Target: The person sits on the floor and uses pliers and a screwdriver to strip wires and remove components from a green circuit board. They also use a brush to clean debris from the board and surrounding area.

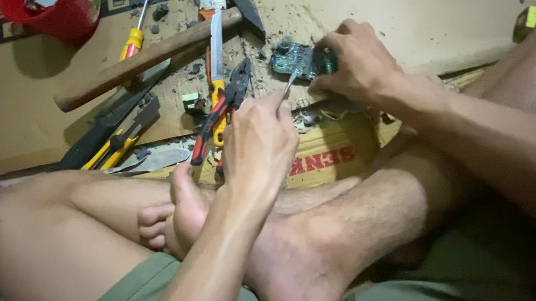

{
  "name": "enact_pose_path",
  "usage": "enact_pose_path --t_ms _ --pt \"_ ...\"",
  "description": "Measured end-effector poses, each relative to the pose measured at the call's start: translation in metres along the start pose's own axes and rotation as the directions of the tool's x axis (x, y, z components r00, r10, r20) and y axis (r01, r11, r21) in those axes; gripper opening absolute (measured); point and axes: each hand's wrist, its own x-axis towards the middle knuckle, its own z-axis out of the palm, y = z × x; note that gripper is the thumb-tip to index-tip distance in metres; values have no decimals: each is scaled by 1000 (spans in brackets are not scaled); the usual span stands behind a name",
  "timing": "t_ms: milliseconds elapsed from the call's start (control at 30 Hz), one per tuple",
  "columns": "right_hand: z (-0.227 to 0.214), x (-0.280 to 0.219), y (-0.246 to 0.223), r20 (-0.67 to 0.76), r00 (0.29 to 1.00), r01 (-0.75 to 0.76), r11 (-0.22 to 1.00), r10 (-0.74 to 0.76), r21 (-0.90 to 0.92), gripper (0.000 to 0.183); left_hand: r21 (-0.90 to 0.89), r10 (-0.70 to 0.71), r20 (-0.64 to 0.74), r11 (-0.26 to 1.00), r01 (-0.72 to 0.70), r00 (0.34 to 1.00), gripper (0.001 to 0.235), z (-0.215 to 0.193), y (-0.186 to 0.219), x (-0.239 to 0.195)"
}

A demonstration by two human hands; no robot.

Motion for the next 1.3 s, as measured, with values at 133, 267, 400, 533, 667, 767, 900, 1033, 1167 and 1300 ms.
enact_pose_path --t_ms 133,267,400,533,667,767,900,1033,1167,1300 --pt "5 -15 -2 -165 986 16 996 -1 87 54 -84 39 39 996 -36 998 36 4 1 10" --pt "-12 -18 -14 -40 999 19 994 -15 107 50 -70 50 73 997 -45 996 32 16 -1 22" --pt "-8 -14 -12 4 1000 24 997 -24 72 55 -68 58 56 996 -54 997 35 -6 4 16" --pt "-9 -11 -8 40 999 -11 991 6 132 56 -113 40 116 993 -27 992 35 -8 9 5" --pt "-7 -8 -1 0 995 97 986 -98 134 63 -96 122 82 989 -114 989 37 -12 13 8" --pt "-4 -4 1 -22 994 111 984 -109 140 64 27 168 85 985 -170 982 35 -7 12 17" --pt "9 3 11 -26 993 114 989 -112 95 65 70 152 121 984 -161 981 35 -2 13 21" --pt "10 6 16 -35 997 72 991 -68 114 62 37 31 229 998 -41 973 42 9 21 43" --pt "4 1 8 -76 994 86 982 -74 170 58 -49 -175 294 979 198 940 42 -7 19 18" --pt "4 2 11 -38 992 122 989 -119 89 63 -8 13 216 1000 -11 976 42 2 17 30"
